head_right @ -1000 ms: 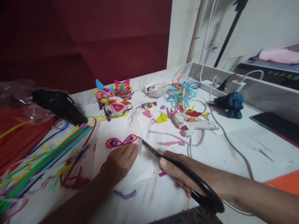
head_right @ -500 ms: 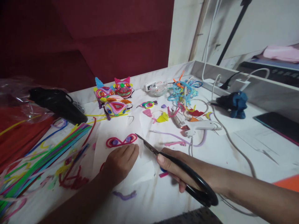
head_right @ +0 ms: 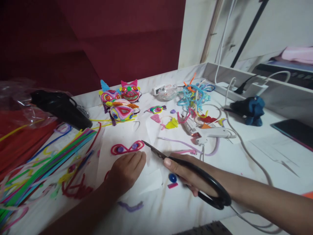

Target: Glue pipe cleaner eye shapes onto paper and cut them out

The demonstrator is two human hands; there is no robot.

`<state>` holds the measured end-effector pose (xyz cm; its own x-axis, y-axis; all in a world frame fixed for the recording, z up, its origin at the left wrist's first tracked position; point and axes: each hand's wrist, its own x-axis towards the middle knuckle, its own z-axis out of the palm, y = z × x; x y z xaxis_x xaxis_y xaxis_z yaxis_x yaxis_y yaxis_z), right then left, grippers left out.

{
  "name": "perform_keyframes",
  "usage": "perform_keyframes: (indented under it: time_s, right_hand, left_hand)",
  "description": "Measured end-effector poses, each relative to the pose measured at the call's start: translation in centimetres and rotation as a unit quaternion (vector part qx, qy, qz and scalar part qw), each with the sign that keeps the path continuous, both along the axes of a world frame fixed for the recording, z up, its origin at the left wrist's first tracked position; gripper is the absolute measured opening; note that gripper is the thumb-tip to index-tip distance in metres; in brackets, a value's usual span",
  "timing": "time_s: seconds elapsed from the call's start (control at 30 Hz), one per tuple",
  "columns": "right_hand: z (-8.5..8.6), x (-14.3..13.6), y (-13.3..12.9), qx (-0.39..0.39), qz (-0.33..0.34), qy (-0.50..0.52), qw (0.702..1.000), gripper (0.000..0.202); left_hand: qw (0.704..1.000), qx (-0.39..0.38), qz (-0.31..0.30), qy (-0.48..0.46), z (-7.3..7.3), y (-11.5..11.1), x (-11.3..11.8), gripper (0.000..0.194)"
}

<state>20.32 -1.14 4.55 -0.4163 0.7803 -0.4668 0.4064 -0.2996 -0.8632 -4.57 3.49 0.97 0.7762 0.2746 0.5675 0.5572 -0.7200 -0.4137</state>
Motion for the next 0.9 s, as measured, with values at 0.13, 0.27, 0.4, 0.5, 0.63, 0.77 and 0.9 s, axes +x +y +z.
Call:
perform_keyframes:
  time_s: [0.13, 0.27, 0.4, 0.5, 0.63, 0.77, 0.9]
  right_hand:
    - [0.3, 0.4, 0.2, 0.006, 0.013, 0.001, 1.0, 0.067]
    - [0.6, 0.8, 0.6, 0.002, 0.029, -0.011, 1.0, 0.069]
    - [0.9, 0.9, 0.9, 0.001, 0.047, -0.029, 0.998, 0.073]
    - [0.8, 0.9, 1.0, 0.01, 0.06, -0.023, 0.998, 0.072]
    - [0.4, 1.0, 0.9, 0.007, 0.058, -0.023, 0.998, 0.068]
    - [0.7, 0.8, 1.0, 0.005, 0.048, -0.016, 0.999, 0.068]
    - [1.5, 0.8, 1.2, 0.006, 0.031, -0.044, 0.999, 0.069]
  left_hand:
    - [1.0, -0.004, -0.003, 0.001, 0.0, 0.0, 0.0, 0.021]
    - [1.0, -0.003, -0.003, 0.002, 0.0, 0.0, 0.1, 0.021]
    - [1.0, -0.005, -0.003, 0.002, 0.0, 0.0, 0.1, 0.022]
    - [1.0, -0.011, -0.004, 0.006, 0.0, 0.0, 0.2, 0.023]
    - [1.0, -0.014, -0.001, 0.01, -0.1, 0.0, 0.2, 0.021]
    - [1.0, -0.017, -0.003, 0.011, -0.3, 0.0, 0.1, 0.021]
    - [1.0, -0.019, -0.005, 0.013, -0.3, 0.0, 0.0, 0.022]
